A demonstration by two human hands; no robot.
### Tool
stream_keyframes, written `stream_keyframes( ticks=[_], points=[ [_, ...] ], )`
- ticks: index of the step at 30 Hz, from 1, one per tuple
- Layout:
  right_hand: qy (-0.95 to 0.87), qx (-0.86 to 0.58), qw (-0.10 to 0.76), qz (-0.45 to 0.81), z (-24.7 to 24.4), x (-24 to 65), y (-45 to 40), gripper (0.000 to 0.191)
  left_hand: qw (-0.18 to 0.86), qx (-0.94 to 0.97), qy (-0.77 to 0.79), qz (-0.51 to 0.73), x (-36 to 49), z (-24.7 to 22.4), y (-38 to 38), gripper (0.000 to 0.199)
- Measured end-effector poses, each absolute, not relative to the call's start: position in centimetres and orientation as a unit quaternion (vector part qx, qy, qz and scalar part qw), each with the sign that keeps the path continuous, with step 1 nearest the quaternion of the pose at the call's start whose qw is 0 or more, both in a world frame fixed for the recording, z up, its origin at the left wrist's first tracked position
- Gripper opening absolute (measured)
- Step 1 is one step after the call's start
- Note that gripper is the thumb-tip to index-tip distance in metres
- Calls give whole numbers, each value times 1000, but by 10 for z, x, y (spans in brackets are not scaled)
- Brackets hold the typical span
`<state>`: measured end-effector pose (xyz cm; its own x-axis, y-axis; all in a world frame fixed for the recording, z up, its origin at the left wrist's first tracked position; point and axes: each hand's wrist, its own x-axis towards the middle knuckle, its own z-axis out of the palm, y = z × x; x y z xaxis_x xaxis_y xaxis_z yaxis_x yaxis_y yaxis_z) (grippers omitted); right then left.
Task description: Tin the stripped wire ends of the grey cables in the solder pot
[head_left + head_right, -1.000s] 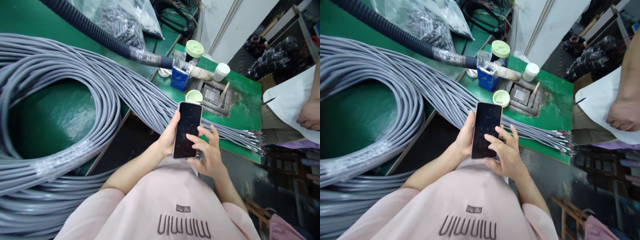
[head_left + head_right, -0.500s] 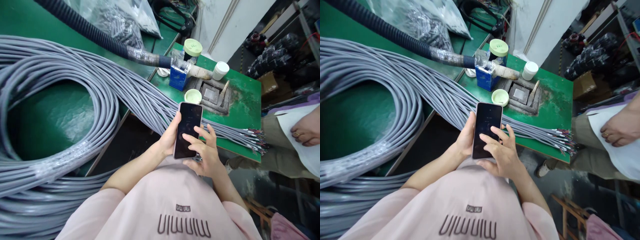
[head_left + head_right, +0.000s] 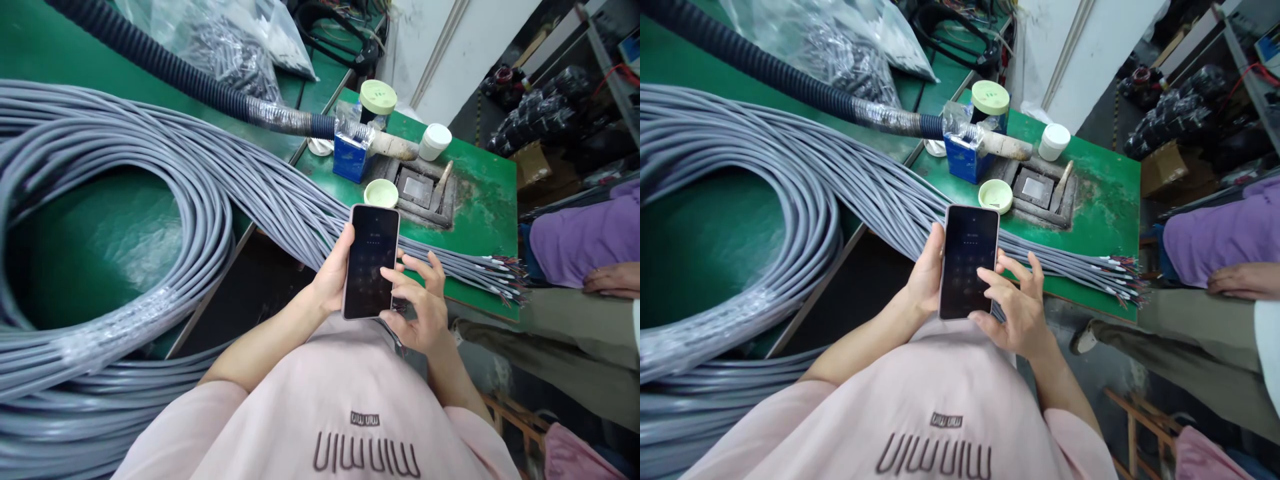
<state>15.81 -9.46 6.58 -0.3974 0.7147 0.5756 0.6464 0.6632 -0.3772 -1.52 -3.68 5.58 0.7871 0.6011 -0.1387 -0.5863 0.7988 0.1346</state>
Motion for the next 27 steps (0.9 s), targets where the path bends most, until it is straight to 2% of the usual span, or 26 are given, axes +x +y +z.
stream_keyframes(
  ticks=[3, 12, 18, 27],
  points=[
    [-825, -412, 382, 51, 66, 161, -97, 20, 946, 39, 90, 307, -15, 55, -35, 86],
    [-698, -490, 516, 85, 49, 180, -120, 12, 941, 60, 93, 320, 3, 55, -21, 85],
    [-651, -537, 528, 94, 33, 187, -134, 11, 953, 71, 96, 280, 22, 59, -16, 87],
    [-633, -550, 540, 65, 37, 192, -139, 11, 961, 99, 101, 237, 35, 61, -19, 87]
  ],
)
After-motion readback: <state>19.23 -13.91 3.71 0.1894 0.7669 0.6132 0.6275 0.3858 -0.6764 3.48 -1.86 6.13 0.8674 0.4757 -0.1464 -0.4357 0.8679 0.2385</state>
